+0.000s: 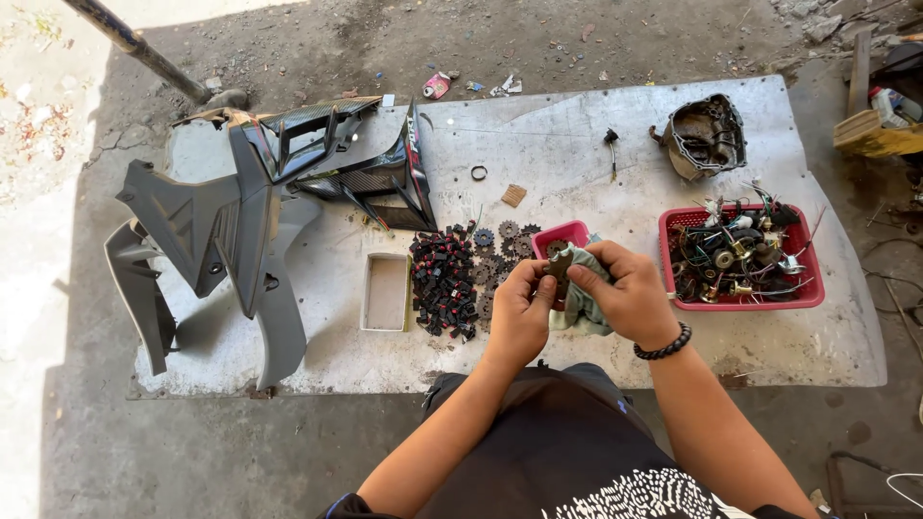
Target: Cleaning motorcycle engine sprockets using a cloth and some liquid on a workbench.
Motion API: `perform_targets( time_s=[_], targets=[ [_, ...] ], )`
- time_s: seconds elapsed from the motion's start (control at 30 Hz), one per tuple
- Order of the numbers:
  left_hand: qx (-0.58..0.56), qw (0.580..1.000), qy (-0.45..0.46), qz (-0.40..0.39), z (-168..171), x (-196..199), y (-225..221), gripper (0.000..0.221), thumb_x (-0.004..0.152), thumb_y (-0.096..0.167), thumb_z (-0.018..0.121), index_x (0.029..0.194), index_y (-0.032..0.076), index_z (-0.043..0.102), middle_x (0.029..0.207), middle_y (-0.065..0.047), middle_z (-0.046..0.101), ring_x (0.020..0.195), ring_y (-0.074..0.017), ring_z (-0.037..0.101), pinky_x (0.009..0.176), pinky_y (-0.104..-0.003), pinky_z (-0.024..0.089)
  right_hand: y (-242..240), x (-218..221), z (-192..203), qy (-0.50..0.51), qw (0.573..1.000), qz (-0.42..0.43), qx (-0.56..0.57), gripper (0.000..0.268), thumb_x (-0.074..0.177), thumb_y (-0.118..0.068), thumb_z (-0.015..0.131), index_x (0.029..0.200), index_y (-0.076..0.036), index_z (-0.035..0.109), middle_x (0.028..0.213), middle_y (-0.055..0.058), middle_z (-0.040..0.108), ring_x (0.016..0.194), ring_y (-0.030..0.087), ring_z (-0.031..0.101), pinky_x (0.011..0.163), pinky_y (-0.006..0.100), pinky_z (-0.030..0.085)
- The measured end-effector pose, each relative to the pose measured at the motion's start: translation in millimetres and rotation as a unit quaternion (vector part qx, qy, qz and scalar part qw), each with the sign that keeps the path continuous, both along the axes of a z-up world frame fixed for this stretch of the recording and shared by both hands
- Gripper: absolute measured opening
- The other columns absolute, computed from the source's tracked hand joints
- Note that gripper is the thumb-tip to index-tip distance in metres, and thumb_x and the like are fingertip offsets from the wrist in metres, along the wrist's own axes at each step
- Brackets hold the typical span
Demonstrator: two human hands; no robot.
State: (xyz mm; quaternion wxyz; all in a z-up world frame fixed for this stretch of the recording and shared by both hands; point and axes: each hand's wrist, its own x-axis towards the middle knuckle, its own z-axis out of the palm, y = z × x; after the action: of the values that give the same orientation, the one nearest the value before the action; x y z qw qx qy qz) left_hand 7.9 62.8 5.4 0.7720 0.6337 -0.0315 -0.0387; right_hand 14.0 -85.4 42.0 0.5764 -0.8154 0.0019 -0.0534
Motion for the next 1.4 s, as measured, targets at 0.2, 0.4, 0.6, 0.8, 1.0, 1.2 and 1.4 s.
perform_targets(
  time_s=[0.2, 0.4, 0.6, 0.8, 1.0, 1.2, 1.4],
  targets=[
    [0.005, 0.999, 0.001, 0.036, -27, -2, -16, 0.017, 0.103, 0.000, 0.054, 0.103, -0.005, 0.071, 0.080, -0.017, 0.066, 0.071, -0.0238, 0.069, 0.060, -0.036, 0.064, -27, 1, 6, -0.056, 0.985, 0.048, -0.158, 0.022, 0.088, -0.031, 0.081, 0.079, -0.013, 0.070, 0.054, 0.011, 0.060, 0.051, 0.031, 0.060, 0.052, 0.037, 0.047],
    [0.006, 0.999, -0.025, 0.042, -16, 2, -41, 0.018, 0.105, 0.006, 0.053, 0.109, -0.004, 0.068, 0.077, -0.018, 0.066, 0.064, -0.0225, 0.069, 0.057, -0.036, 0.063, -37, 0, -12, -0.009, 0.999, -0.032, 0.034, 0.020, 0.081, -0.020, 0.089, 0.075, -0.012, 0.072, 0.050, -0.002, 0.052, 0.050, 0.006, 0.048, 0.047, 0.024, 0.041],
    [-0.097, 0.994, -0.002, 0.042, -6, 0, -69, 0.023, 0.107, 0.010, 0.050, 0.115, -0.007, 0.064, 0.081, -0.020, 0.067, 0.067, -0.0227, 0.068, 0.063, -0.038, 0.063, -55, 2, -16, -0.080, 0.990, -0.042, 0.106, 0.012, 0.088, -0.009, 0.083, 0.080, -0.007, 0.074, 0.050, -0.002, 0.046, 0.053, 0.003, 0.045, 0.045, 0.020, 0.039],
    [-0.161, 0.986, 0.040, 0.011, -9, 4, -75, 0.026, 0.098, 0.008, 0.069, 0.122, -0.002, 0.062, 0.097, -0.011, 0.068, 0.081, -0.0132, 0.066, 0.068, -0.028, 0.063, -67, 6, -34, -0.106, 0.984, -0.046, 0.135, 0.026, 0.103, -0.015, 0.067, 0.081, -0.005, 0.073, 0.044, 0.005, 0.051, 0.042, 0.009, 0.053, 0.041, 0.022, 0.045],
    [-0.158, 0.986, 0.031, 0.045, -8, 3, -71, 0.022, 0.100, 0.008, 0.066, 0.119, -0.002, 0.064, 0.092, -0.014, 0.070, 0.076, -0.0182, 0.070, 0.061, -0.026, 0.062, -73, 14, -44, -0.102, 0.963, -0.118, 0.220, 0.032, 0.110, -0.019, 0.062, 0.081, -0.006, 0.065, 0.046, 0.004, 0.051, 0.041, 0.007, 0.054, 0.041, 0.017, 0.043],
    [-0.110, 0.993, 0.015, 0.028, -19, 8, -62, 0.028, 0.093, 0.007, 0.077, 0.119, 0.002, 0.070, 0.094, -0.011, 0.072, 0.080, -0.0143, 0.070, 0.063, -0.023, 0.058, -58, 7, 10, -0.100, 0.984, 0.062, 0.136, 0.015, 0.090, -0.003, 0.078, 0.103, 0.001, 0.073, 0.076, 0.006, 0.060, 0.074, 0.009, 0.053, 0.068, 0.027, 0.050],
    [-0.159, 0.986, 0.044, 0.010, -13, 13, -50, 0.041, 0.086, 0.003, 0.081, 0.123, -0.002, 0.066, 0.106, -0.014, 0.073, 0.096, -0.0163, 0.069, 0.084, -0.031, 0.061, -47, 12, -4, -0.105, 0.982, 0.048, 0.148, 0.009, 0.096, -0.003, 0.073, 0.089, 0.002, 0.071, 0.071, 0.006, 0.056, 0.063, 0.008, 0.053, 0.059, 0.023, 0.047]
  ],
)
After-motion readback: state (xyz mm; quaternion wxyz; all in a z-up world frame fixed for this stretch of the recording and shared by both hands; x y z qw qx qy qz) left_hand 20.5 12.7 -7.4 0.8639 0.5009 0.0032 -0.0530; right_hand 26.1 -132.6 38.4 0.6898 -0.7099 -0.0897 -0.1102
